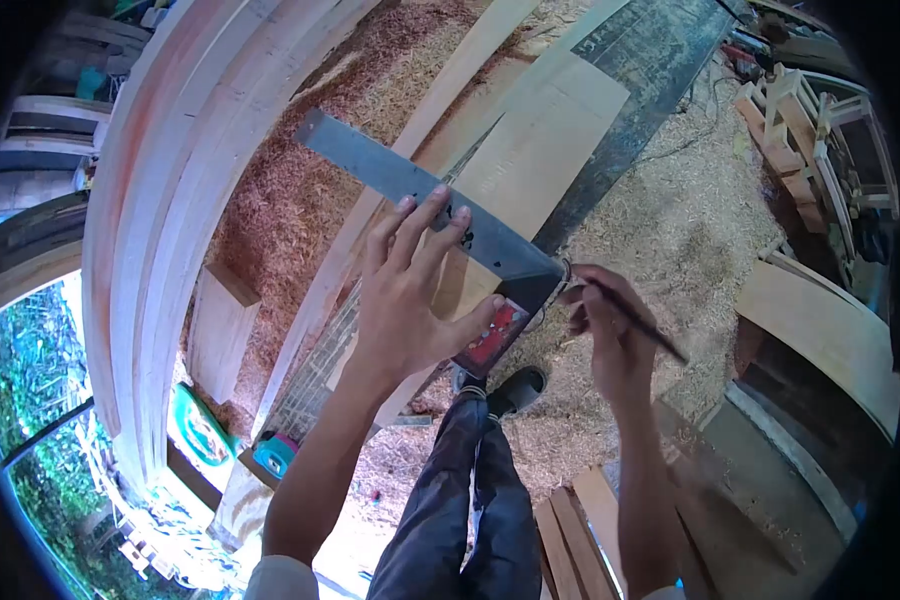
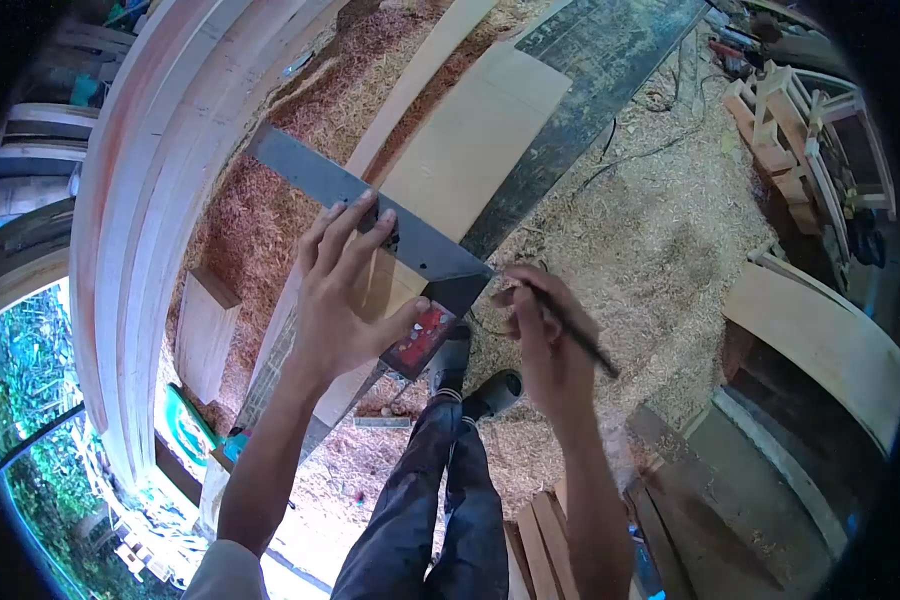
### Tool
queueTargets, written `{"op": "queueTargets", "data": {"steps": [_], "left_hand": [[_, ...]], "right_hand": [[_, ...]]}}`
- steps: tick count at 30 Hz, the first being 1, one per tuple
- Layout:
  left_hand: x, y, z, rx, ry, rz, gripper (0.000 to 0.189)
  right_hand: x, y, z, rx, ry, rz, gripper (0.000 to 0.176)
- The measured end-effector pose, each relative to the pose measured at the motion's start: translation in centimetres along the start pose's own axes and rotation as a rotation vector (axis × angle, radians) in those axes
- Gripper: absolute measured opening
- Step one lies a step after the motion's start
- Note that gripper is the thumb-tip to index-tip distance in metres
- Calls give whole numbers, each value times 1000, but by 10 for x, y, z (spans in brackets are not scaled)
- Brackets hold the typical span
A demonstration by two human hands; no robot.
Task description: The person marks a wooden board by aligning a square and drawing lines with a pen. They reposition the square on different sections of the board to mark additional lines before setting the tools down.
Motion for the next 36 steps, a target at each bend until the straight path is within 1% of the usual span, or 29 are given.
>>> {"op": "queueTargets", "data": {"steps": [1, 2, 4, 8, 11, 12, 14, 15, 17, 18, 19, 20, 21, 22, 23, 24, 26, 28, 29, 31, 33, 34, 35, 36], "left_hand": [[-1, 1, -2, 3, -3, 6, 78], [-2, 3, -4, 42, -10, 0, 78], [-9, 6, -4, 80, -26, 5, 77], [-29, 9, -7, 98, -31, -42, 77], [-40, 5, -7, 110, -7, -59, 77], [-40, 5, -6, 109, -8, -54, 77], [-41, 5, -6, 89, -8, -50, 78], [-41, 3, -7, 88, -4, -44, 78], [-42, 0, -7, 64, 50, 3, 67], [-41, -1, -6, 60, 73, 6, 67], [-43, -4, -4, 2, 132, -49, 61], [-44, -8, -3, -58, 191, -104, 55], [-46, -13, 4, -61, 224, -104, 55], [-46, -16, 10, -133, 268, -183, 53], [-52, -20, 14, -207, 305, -268, 51], [-48, -15, 7, -213, 326, -280, 51], [-41, -4, -1, -10, 166, -183, 54], [-45, -4, 2, -19, 167, -232, 57], [-44, -4, 3, -34, 138, -230, 60], [-43, -4, -1, -54, 114, -248, 64], [-41, -2, -2, -41, 57, -231, 76], [-41, -2, -1, -49, 69, -246, 76], [-41, -3, 1, -23, 60, -231, 82], [-42, -3, 3, 4, 51, -214, 87]], "right_hand": [[-13, 5, 10, 399, 151, 179, 26], [-21, 9, 21, 405, 159, 178, 26], [-33, 18, 42, 586, 184, 294, 33], [-47, 9, 63, 594, 189, 315, 33], [-56, 15, 69, 664, 185, 393, 32], [-58, 16, 70, 665, 190, 391, 32], [-59, 13, 74, 577, 122, 307, 32], [-60, 12, 76, 609, 140, 342, 32], [-60, 21, 77, 554, 136, 320, 31], [-58, 25, 76, 501, 125, 298, 31], [-59, 26, 75, 489, 116, 273, 31], [-62, 28, 73, 393, 140, 309, 32], [-58, 27, 69, 297, 164, 340, 33], [-51, 21, 64, 283, 152, 316, 33], [-47, 17, 56, 319, 215, 416, 35], [-41, 18, 48, 353, 281, 516, 36], [-14, 46, 28, 371, 327, 338, 37], [15, 41, 11, 478, 395, 273, 37], [28, 36, 4, 466, 381, 267, 37], [44, 29, -3, 565, 340, 273, 41], [48, 27, -1, 539, 300, 309, 42], [51, 26, -1, 527, 272, 339, 43], [49, 27, 0, 501, 282, 387, 46], [45, 29, 4, 488, 271, 383, 46]]}}
Point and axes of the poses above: each hand's wrist, its own x-axis towards the middle knuckle, its own z-axis out of the palm, y = z × x, the point moved 2 cm from there along x, towards the middle knuckle, and after that the axes turned 5 degrees about x, right-handed, at the moved point
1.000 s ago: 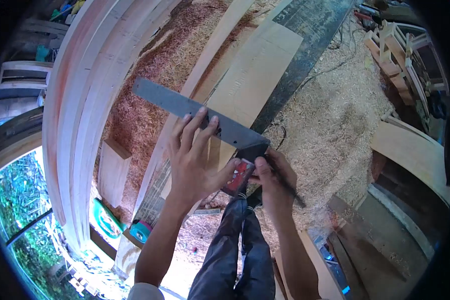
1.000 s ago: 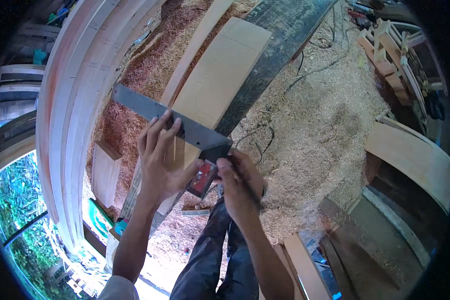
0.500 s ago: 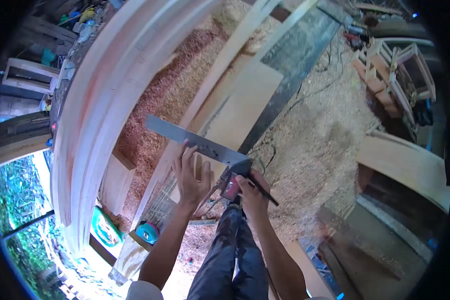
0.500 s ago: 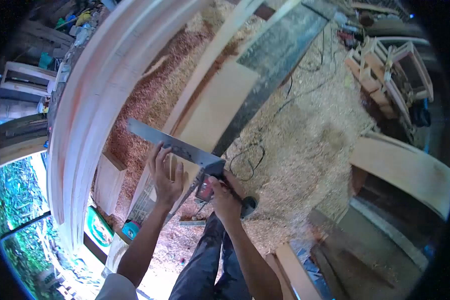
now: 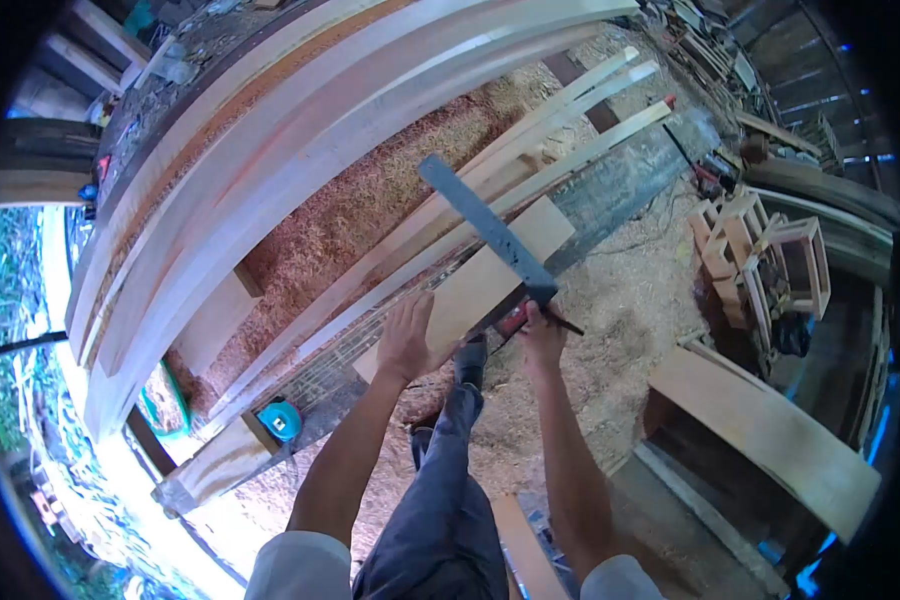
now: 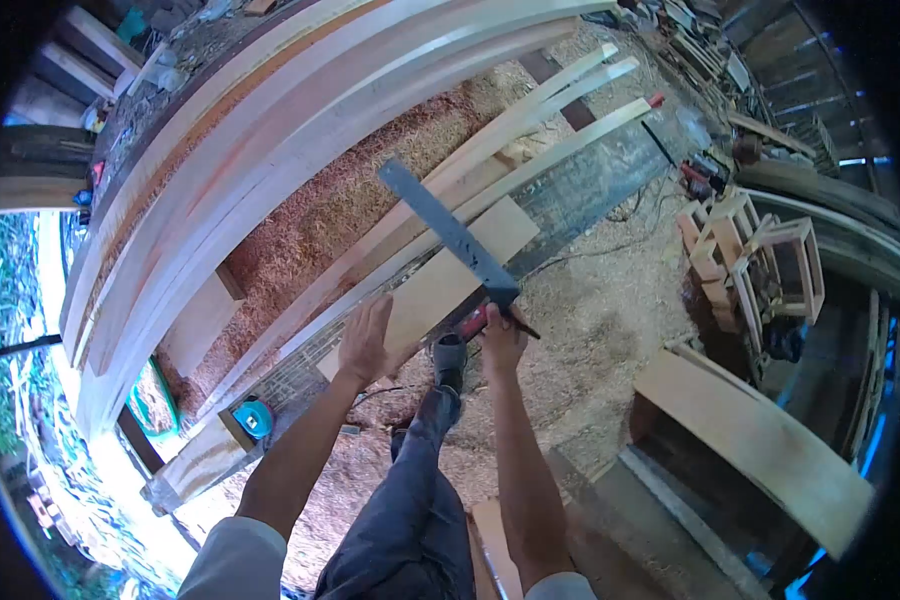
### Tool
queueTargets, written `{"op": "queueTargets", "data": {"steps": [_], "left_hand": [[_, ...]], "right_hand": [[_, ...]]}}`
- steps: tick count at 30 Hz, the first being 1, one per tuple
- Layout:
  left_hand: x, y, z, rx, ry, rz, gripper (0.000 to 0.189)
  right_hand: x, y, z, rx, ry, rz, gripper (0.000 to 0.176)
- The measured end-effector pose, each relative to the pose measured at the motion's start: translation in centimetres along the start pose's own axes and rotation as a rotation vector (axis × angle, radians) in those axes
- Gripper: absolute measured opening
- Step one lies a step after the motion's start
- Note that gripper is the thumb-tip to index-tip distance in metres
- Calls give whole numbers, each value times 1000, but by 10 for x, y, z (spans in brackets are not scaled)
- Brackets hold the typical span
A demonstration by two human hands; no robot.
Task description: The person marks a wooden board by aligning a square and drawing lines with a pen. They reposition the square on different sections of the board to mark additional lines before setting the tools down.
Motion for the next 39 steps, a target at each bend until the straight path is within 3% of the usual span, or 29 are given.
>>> {"op": "queueTargets", "data": {"steps": [3, 5, 8, 9, 12, 14, 16, 17, 18, 19, 21, 22, 24, 26, 28, 32, 36, 37, 39], "left_hand": [[0, -1, -1, 13, -4, -1, 91], [3, 2, -2, -4, 8, -22, 88], [2, 4, -2, -23, 16, -45, 85], [2, 3, -3, -30, 19, -35, 85], [-1, 5, -5, -18, 51, -42, 81], [-2, 9, -13, 38, 71, -23, 80], [-14, -11, -8, 77, 92, 17, 79], [-33, -40, 7, 47, 23, -193, 80], [-54, -59, 16, 14, -41, -411, 81], [-70, -63, 8, 14, -42, -416, 81], [-99, -72, -10, -743, 364, -662, 83], [-105, -68, -16, -743, 371, -664, 83], [-115, -47, -31, -171, 177, -214, 87], [-124, -41, -17, -118, 165, -236, 95], [-125, -53, -6, -85, 276, -171, 103], [-134, -62, 2, -230, 302, -296, 102], [-139, -72, 5, -375, 334, -217, 92], [-139, -71, 5, -623, 378, -261, 77], [-139, -64, 0, -583, 317, -325, 69]], "right_hand": [[-13, 11, 7, 147, -46, -13, 43], [-21, 6, 16, 94, -62, -67, 18], [-7, 15, 7, 25, -67, -134, 17], [10, 34, -7, -8, -91, -229, 21], [-22, -17, 18, 77, -71, 37, 32], [-7, 0, 6, 74, -110, -8, 35], [-10, -8, 7, 51, -180, 24, 49], [-4, -3, 0, 59, -172, 35, 49], [7, 0, -7, -89, -222, -32, 38], [11, -1, -4, -237, -276, -105, 28], [2, -8, 2, -210, -249, -109, 27], [-7, -17, 9, -186, -228, -108, 26], [-10, -22, 13, -150, -180, -59, 26], [1, -17, 7, -226, -269, -75, 37], [3, -12, 5, -215, -282, -106, 36], [0, -13, 11, -227, -292, -199, 32], [-16, -21, 19, -143, -246, -160, 30], [-18, -21, 20, -119, -260, -160, 30], [-15, -11, 19, -72, -294, -190, 29]]}}
Point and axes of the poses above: each hand's wrist, its own x-axis towards the middle knuckle, its own z-axis out of the palm, y = z × x, the point moved 2 cm from there along x, towards the middle knuckle, and after that the axes turned 5 degrees about x, right-handed, at the moved point
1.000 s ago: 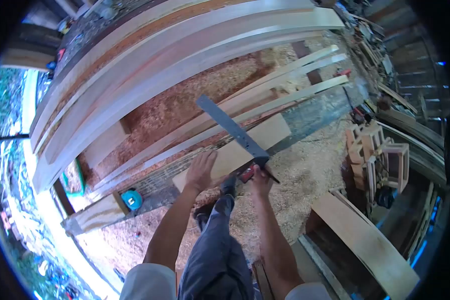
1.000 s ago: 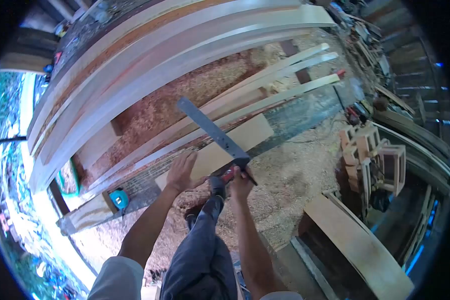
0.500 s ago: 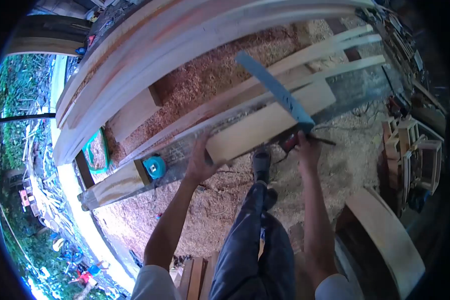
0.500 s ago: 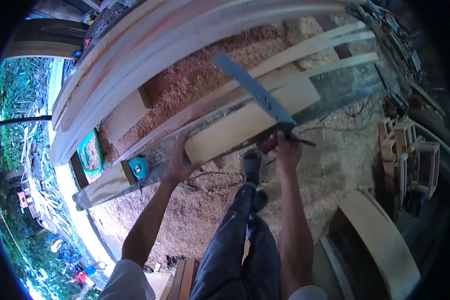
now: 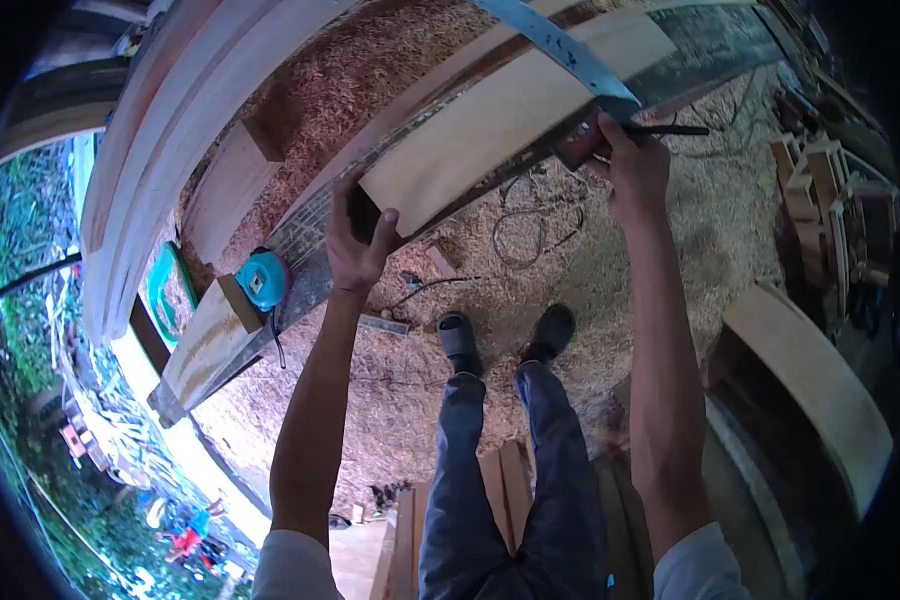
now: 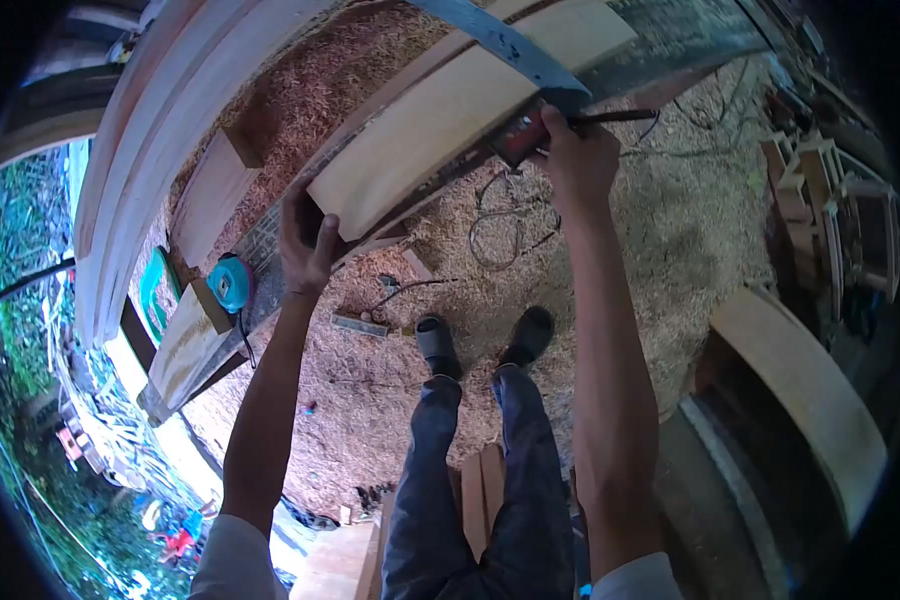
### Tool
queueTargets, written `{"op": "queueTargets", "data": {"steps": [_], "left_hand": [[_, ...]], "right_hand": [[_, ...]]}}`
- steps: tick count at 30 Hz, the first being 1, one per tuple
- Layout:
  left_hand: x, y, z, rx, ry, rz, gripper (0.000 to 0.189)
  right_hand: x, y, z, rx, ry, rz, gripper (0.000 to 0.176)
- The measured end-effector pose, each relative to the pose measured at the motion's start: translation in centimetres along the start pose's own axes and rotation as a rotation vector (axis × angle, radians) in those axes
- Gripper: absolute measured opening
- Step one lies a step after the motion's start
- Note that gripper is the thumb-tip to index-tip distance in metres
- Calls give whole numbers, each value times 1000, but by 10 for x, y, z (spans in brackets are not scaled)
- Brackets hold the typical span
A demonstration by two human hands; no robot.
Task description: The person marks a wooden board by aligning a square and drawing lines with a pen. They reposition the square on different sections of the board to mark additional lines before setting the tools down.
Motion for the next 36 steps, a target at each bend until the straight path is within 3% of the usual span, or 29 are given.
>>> {"op": "queueTargets", "data": {"steps": [1, 2, 5, 6, 7, 9, 11, 15, 18, 21, 25, 28, 30, 32, 36], "left_hand": [[0, 4, -3, 64, -5, -69, 62], [1, 10, -1, 79, 40, -7, 53], [7, 10, 2, 97, 175, 43, 54], [10, 19, 2, 295, 206, 156, 53], [11, 29, 2, 297, 197, 160, 53], [12, 59, 8, 455, 90, 361, 54], [9, 69, 12, 576, 34, 418, 54], [9, 47, 2, 687, -28, 378, 61], [5, 42, -6, 603, -19, 377, 58], [0, 39, -8, 482, -1, 321, 58], [-4, 39, -9, 416, -3, 125, 64], [-2, 34, -8, 383, 16, 85, 63], [1, 34, -6, 369, 22, 115, 62], [3, 33, -4, 281, -26, -29, 61], [9, 20, -4, 224, 26, -2, 58]], "right_hand": [[-7, 5, -1, 8, 15, 1, 29], [-13, 10, 1, 22, -6, 14, 29], [-52, 19, 22, -18, 6, 27, 29], [-68, 26, 30, -46, 41, 55, 26], [-85, 33, 36, -78, 77, 89, 24], [-118, 65, 46, -293, 31, 6, 21], [-157, 79, 69, -66, 59, 84, 17], [-196, 111, 98, -8, 62, -8, 15], [-211, 110, 111, 110, 104, 196, 18], [-218, 107, 111, 94, -6, 227, 22], [-216, 114, 106, 164, 57, 282, 20], [-203, 108, 97, 113, 115, 108, 25], [-196, 102, 96, 127, 100, 108, 28], [-196, 101, 94, 144, 85, 116, 30], [-196, 94, 101, 168, 46, 116, 35]]}}
Point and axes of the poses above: each hand's wrist, its own x-axis towards the middle knuckle, its own z-axis out of the palm, y = z × x, the point moved 2 cm from there along x, towards the middle knuckle, and after that the axes turned 5 degrees about x, right-handed, at the moved point
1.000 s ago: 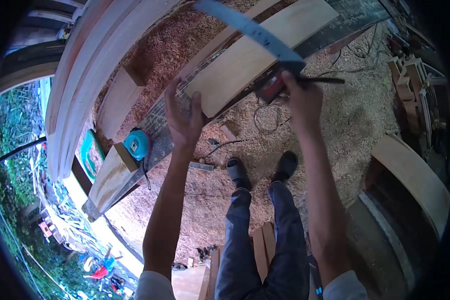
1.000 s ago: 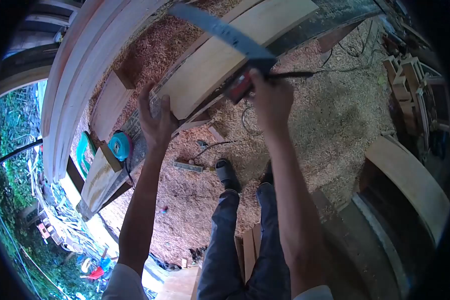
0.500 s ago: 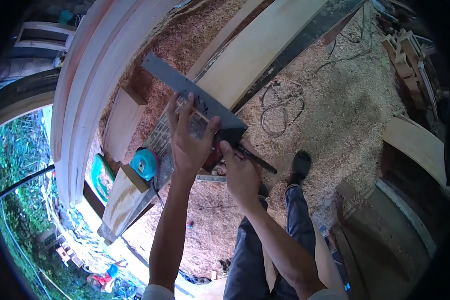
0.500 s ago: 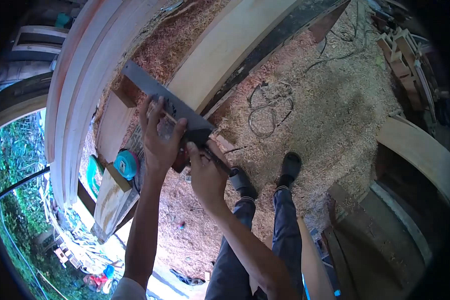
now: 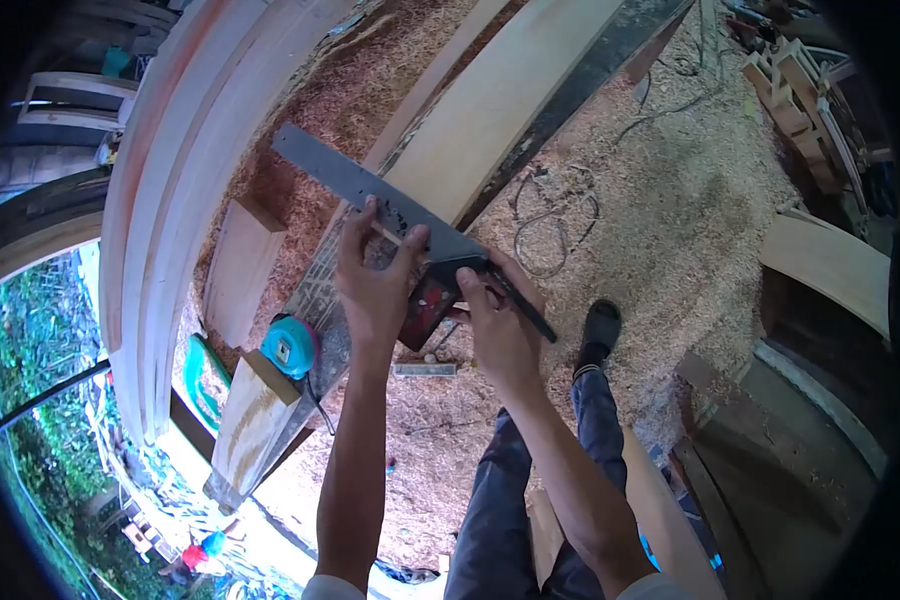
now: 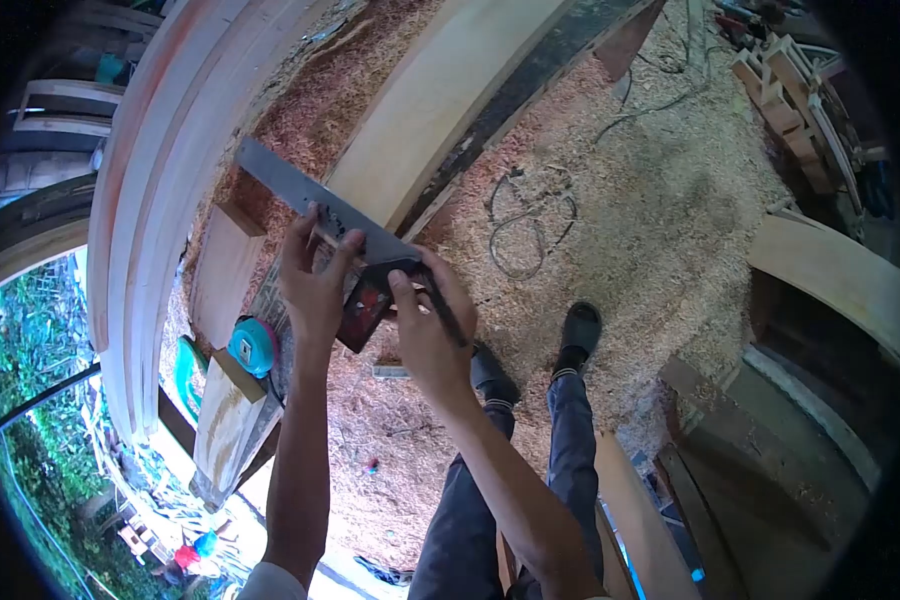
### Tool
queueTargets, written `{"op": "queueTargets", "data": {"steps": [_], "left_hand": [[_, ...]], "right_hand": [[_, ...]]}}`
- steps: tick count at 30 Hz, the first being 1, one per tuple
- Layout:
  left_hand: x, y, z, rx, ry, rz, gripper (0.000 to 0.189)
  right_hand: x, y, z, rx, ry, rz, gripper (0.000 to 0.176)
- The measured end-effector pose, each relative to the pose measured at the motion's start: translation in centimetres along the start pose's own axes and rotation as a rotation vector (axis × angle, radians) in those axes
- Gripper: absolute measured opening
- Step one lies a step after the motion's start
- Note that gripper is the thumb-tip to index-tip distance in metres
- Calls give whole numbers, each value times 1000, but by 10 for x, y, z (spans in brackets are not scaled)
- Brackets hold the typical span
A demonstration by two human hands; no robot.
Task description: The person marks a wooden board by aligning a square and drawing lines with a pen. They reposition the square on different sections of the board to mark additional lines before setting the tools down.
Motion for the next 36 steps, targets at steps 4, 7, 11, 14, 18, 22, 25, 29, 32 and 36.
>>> {"op": "queueTargets", "data": {"steps": [4, 7, 11, 14, 18, 22, 25, 29, 32, 36], "left_hand": [[6, -8, 0, -200, -62, -57, 55], [12, -5, -2, -342, -92, -130, 51], [13, -5, -3, -335, -69, -144, 49], [13, -4, -2, -302, -60, -181, 49], [18, -8, -2, -274, -68, -164, 50], [18, -4, -3, -213, -41, -127, 51], [19, -8, -2, -187, -40, -121, 51], [19, -4, -4, -136, -36, -134, 49], [21, -7, -4, -145, -53, -129, 44], [22, -4, -5, -204, -64, -149, 42]], "right_hand": [[3, -1, -6, 60, -31, 21, 37], [1, -3, -2, 49, -50, 27, 37], [1, -3, 1, 116, -34, 61, 36], [6, -2, 1, 116, -28, 48, 36], [7, -3, 2, 132, -39, 45, 37], [7, -2, 1, 118, -26, 57, 37], [8, -4, 2, 116, -32, 58, 37], [8, -2, 0, 110, -29, 65, 38], [8, -2, 1, 116, -33, 75, 38], [7, -5, 2, 138, -18, 103, 37]]}}
Point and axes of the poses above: each hand's wrist, its own x-axis towards the middle knuckle, its own z-axis out of the palm, y = z × x, the point moved 2 cm from there along x, towards the middle knuckle, and after that the axes turned 5 degrees about x, right-handed, at the moved point
